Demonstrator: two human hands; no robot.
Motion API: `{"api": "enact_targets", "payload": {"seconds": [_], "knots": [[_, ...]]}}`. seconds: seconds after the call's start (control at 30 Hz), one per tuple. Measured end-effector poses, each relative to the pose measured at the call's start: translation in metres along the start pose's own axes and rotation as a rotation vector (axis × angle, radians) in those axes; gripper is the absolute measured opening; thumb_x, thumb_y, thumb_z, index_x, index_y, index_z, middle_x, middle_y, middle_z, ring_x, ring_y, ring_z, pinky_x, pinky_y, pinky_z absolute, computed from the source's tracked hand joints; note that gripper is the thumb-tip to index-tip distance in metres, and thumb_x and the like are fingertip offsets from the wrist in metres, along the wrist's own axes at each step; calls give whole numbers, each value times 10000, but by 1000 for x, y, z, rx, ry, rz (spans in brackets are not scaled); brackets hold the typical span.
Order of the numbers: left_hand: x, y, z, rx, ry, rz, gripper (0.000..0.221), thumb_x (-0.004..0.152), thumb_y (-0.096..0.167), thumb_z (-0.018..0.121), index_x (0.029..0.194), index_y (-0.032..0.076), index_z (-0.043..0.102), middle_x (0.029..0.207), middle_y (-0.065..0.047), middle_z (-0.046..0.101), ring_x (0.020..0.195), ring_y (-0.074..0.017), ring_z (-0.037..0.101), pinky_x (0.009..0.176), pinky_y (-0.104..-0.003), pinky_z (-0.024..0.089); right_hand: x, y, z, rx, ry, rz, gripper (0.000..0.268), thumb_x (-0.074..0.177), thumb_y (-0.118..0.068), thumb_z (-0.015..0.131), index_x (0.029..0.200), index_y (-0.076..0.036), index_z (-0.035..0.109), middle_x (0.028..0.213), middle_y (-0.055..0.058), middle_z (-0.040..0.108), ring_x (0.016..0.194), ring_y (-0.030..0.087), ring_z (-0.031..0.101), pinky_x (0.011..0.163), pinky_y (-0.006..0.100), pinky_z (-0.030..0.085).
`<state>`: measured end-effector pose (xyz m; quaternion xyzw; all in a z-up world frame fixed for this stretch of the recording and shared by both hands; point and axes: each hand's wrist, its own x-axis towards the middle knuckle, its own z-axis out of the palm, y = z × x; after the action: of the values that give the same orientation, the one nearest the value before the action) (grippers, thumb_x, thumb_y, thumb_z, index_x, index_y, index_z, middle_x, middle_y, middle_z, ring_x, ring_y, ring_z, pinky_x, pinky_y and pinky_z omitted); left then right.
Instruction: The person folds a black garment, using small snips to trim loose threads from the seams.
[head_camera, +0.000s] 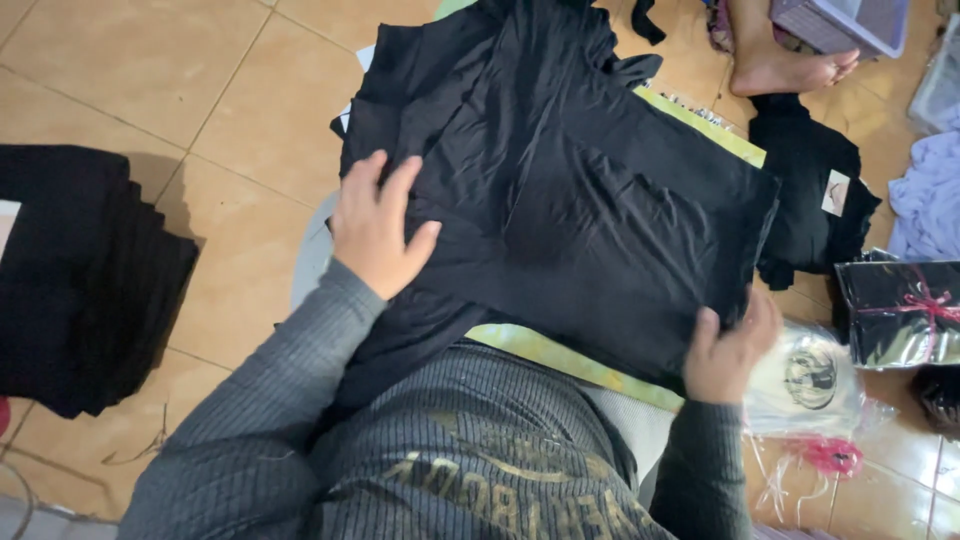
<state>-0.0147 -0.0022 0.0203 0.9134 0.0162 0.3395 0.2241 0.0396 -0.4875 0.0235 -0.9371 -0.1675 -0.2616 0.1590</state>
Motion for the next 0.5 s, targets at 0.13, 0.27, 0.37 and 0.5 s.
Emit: {"api": "enact_targets", "payload": {"seconds": [0.13, 0.27, 0.37, 0.5], "knots": [[5, 9, 29, 13, -271, -49, 732, 985, 438, 665, 1609, 228, 345, 1541, -253, 397, 1453, -462, 383, 1123, -641, 366, 69, -92, 21, 311, -370, -36, 357, 1095, -209, 477, 1297, 20, 661, 1149, 283, 668, 1162, 471, 595, 1033, 537, 446], [1, -4, 47, 12, -436, -91, 754, 1015, 475, 575, 1636, 191, 256, 1592, -281, 349, 1514, -456, 279, 1188, -666, 210, 108, -132, 108, 924, -753, 305, 390, 1028, -238, 621, 1382, -76, 606, 1230, 211, 679, 1086, 273, 703, 899, 401, 596], [0, -6, 46, -23, -499, -128, 825, 989, 501, 595, 1637, 143, 231, 1606, -300, 313, 1525, -451, 252, 1204, -650, 188, 139, -143, 181, 1096, -756, 480, 626, 973, -212, 710, 1505, -31, 433, 1321, 232, 606, 1043, 273, 697, 880, 408, 631], [-7, -14, 56, -42, -561, -193, 947, 932, 553, 651, 1649, 161, 173, 1658, -254, 233, 1545, -402, 224, 1237, -592, 154, 196, -153, 229, 1328, -963, 966, 815, 903, -412, 797, 1507, -47, 390, 1069, 146, 691, 754, 237, 742, 748, 450, 673]]}}
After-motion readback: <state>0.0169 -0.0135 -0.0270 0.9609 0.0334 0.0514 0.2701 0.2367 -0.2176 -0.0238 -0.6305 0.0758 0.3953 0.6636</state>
